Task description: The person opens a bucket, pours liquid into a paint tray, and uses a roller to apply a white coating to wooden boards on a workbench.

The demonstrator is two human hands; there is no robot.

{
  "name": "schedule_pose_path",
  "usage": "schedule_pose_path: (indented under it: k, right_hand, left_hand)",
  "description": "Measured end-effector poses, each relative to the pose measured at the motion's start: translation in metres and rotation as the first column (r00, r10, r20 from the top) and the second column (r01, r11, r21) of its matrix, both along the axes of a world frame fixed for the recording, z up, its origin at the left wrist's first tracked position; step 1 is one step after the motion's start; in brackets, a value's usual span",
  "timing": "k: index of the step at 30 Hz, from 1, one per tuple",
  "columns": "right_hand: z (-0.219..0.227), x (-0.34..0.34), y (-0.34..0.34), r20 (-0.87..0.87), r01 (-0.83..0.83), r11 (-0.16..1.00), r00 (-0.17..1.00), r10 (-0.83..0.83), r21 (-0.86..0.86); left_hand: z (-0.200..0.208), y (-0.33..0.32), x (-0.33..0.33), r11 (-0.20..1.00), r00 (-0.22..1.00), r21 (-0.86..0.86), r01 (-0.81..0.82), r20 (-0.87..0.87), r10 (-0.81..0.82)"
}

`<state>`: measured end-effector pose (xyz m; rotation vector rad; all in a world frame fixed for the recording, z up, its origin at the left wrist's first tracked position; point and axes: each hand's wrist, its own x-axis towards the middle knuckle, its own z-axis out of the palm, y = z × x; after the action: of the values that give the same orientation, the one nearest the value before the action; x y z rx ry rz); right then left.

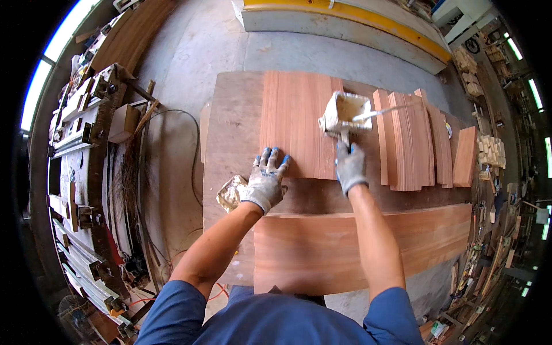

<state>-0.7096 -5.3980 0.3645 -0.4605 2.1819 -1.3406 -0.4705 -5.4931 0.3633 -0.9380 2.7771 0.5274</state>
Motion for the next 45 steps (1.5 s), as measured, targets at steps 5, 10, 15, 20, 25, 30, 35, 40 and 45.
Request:
schedule_pose_path:
  k: [5,10,15,20,25,30,35,40,45]
  right_hand:
    - [0.009,-0.072,-0.093,0.099,-0.034,0.996,0.995,0.026,0.080]
    - [0.007,-0.088,-0.106,-0.050,-0.073,0.995,0.996,0.077,0.067]
    - [-0.010,-0.034,-0.036,0.058,-0.090,0.995,0.995,0.087,0.054]
    - [0.049,0.065,0.074,0.108,-0.179,0.945,0.982,0.154,0.275]
    - [0.082,0.086,0.126,0.240,-0.019,0.968,0.970,-0.043,0.249]
    - [0.069,0.074,0.120,0.174,0.030,0.968,0.982,-0.075,0.248]
    - [0.044,0.029,0.048,-0.055,-0.077,0.980,0.995,0.089,0.184]
    - [-0.009,-0.098,-0.075,-0.234,-0.077,0.968,0.963,0.135,0.238]
    - [-0.006,-0.152,-0.155,-0.237,-0.003,0.973,0.970,0.059,0.231]
  left_hand:
    - [-0.002,0.000,0.001,1.000,1.000,0.008,-0.002,0.003,0.002]
    - [-0.006,0.001,-0.002,1.000,1.000,-0.006,-0.002,0.018,0.002]
    - [-0.006,-0.003,0.000,1.000,1.000,-0.017,0.008,0.025,-0.008]
    - [-0.009,-0.008,0.005,1.000,1.000,-0.008,-0.014,0.007,0.014]
    - [-0.002,-0.014,-0.006,0.993,0.990,0.090,-0.074,-0.113,0.084]
    - [-0.027,-0.038,-0.017,0.920,0.880,0.037,-0.389,-0.281,0.383]
    - [-0.051,-0.042,-0.028,0.857,0.812,0.100,-0.505,-0.282,0.511]
    - [-0.057,-0.039,-0.035,0.882,0.821,0.058,-0.469,-0.340,0.459]
    - [-0.060,-0.035,-0.032,0.880,0.824,0.038,-0.474,-0.333,0.458]
